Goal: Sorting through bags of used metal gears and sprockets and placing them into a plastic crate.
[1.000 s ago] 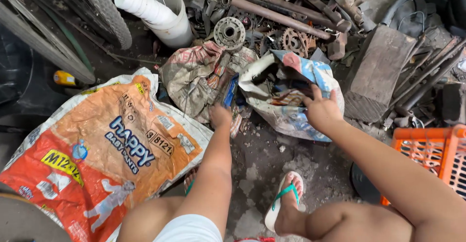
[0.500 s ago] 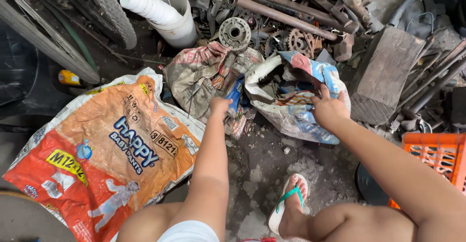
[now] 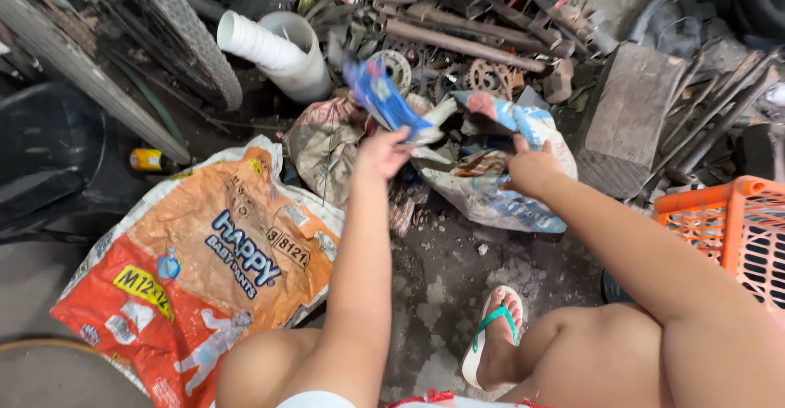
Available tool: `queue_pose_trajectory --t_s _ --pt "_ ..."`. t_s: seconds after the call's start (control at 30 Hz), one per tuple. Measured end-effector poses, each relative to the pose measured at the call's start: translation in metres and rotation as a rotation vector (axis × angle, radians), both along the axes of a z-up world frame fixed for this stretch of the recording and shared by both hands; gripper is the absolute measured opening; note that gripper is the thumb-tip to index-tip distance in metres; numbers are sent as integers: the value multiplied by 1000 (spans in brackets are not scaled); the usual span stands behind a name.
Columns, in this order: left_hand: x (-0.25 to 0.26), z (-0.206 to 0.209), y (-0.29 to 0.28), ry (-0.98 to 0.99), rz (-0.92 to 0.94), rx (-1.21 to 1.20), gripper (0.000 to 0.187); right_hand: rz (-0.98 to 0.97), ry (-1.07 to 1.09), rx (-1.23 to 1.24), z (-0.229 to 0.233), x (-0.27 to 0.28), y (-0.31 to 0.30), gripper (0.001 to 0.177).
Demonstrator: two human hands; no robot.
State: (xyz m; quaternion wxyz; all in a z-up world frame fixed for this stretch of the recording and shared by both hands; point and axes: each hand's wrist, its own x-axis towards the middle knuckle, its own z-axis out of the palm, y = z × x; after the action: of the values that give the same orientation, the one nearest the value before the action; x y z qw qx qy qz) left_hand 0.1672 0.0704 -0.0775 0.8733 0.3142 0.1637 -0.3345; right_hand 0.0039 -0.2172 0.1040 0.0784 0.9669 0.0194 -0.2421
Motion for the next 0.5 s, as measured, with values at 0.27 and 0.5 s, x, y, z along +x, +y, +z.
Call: queue_pose_trajectory --t_s 0.27,0.5 --pt "-58 -74 -182 47 25 208 39 -78 185 -106 3 1 9 62" --pt "-99 -45 -247 -562 -274 500 31 -73 155 -76 8 -3 5 68"
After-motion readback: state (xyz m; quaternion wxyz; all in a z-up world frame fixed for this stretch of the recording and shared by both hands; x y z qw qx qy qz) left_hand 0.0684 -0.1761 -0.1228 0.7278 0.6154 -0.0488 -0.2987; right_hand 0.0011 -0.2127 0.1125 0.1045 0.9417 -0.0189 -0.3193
